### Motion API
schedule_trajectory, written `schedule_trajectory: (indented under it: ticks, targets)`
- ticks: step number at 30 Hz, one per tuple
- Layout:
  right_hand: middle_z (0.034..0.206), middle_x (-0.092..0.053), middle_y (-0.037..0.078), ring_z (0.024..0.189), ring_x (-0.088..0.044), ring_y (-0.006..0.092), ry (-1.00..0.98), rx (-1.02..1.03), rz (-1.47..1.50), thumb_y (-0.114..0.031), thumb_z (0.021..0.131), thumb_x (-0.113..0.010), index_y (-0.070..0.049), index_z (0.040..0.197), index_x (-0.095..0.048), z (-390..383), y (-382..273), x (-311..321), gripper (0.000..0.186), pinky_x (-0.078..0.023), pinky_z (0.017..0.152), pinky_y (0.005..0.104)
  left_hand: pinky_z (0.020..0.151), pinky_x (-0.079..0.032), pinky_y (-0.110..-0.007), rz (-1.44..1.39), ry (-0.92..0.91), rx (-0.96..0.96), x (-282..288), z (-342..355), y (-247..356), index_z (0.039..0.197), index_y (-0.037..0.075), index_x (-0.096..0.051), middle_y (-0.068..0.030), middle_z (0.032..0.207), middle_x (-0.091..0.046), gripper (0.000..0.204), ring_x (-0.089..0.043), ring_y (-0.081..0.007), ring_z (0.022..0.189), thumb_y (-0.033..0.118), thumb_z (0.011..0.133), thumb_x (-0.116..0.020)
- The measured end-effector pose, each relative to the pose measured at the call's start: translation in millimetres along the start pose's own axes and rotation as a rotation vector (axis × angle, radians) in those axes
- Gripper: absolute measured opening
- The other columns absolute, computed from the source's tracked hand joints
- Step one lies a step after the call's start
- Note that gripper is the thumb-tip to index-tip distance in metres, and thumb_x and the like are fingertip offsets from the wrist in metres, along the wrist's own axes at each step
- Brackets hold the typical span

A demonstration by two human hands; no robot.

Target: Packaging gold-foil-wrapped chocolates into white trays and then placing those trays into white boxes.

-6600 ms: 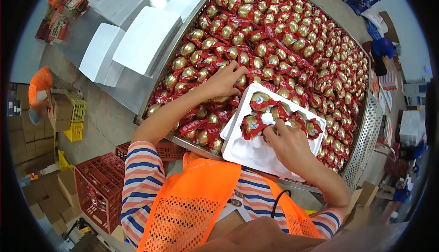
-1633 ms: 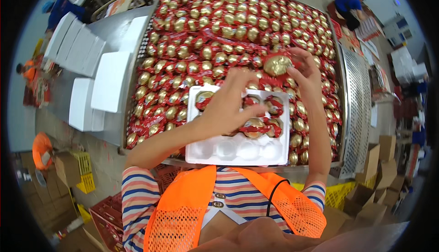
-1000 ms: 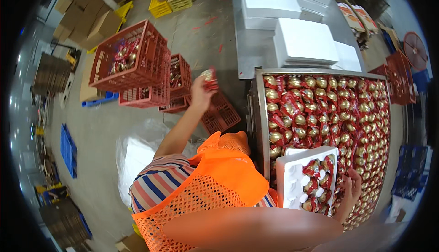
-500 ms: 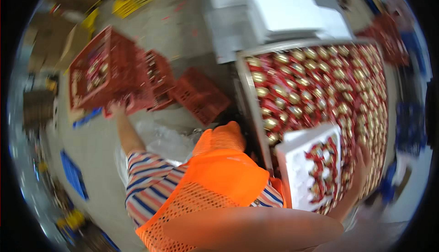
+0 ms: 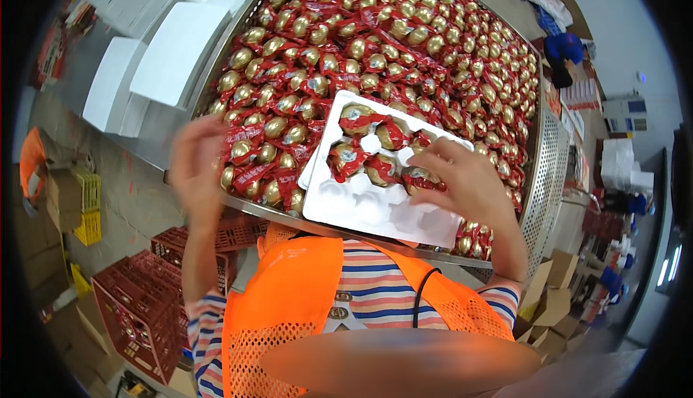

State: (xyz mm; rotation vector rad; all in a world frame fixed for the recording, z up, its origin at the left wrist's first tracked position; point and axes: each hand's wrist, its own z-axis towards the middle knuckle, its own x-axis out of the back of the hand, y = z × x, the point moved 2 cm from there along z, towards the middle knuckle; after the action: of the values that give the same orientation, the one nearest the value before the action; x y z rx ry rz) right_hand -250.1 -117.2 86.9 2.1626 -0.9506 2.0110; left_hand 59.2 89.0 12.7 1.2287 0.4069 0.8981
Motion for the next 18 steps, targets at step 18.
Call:
schedule_trajectory:
  ticks: [18]
  targets:
    - [0.128, -0.060, 0.011, 0.112, -0.064, 0.0207, 0.701, -0.301, 0.869, -0.009, 0.085, -0.077, -0.002, 0.125, -0.060, -76.9, 42.1, -58.7, 0.044, -0.058, 0.093, 0.0354, 0.093, -0.041, -0.043, 0.270, -1.039, -0.740, -182.4, -25.2, 19.4, 0.105, 0.014, -0.065, -0.0049, 0.119, -0.056, 0.030, -0.057, -0.0235, 0.111, 0.023, 0.080, -0.079]
